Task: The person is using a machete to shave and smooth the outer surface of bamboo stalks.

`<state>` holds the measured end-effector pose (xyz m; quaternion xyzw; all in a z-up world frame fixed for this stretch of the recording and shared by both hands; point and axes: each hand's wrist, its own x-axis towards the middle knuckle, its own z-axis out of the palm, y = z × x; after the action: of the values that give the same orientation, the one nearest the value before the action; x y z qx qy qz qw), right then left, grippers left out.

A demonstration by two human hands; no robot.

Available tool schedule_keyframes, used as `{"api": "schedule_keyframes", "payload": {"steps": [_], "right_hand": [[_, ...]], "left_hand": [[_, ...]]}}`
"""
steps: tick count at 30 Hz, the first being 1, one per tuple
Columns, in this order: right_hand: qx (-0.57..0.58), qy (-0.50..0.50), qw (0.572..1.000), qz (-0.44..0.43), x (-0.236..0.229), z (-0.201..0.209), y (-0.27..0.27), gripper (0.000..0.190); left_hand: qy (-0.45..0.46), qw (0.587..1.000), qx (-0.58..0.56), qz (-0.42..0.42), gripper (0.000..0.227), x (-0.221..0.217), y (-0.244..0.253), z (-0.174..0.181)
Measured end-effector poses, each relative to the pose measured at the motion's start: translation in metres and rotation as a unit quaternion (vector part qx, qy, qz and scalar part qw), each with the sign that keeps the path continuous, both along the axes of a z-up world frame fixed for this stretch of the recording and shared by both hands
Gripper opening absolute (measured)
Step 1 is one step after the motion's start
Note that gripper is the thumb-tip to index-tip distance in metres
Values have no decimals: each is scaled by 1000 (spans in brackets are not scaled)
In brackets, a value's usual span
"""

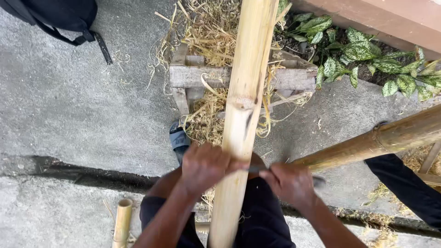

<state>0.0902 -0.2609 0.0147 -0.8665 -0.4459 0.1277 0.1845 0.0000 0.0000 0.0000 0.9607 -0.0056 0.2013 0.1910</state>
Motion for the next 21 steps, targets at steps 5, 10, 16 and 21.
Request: {"api": "schedule_keyframes", "payload": {"steps": [5, 10, 16, 21], "right_hand": [[8, -18, 999, 33, 47, -34, 0, 53], [48, -67, 996, 27, 154, -19, 71, 45], [8, -54, 998, 12, 125, -23, 53, 51], [13, -96, 993, 64, 117, -19, 48, 51]], "left_hand": [[9, 1000, 16, 2, 67, 26, 13, -14], [-29, 997, 69, 6, 72, 151, 74, -35], [-41, 999, 18, -17, 75, 120, 57, -36], [-67, 998, -14, -5, 68, 94, 44, -40]]}}
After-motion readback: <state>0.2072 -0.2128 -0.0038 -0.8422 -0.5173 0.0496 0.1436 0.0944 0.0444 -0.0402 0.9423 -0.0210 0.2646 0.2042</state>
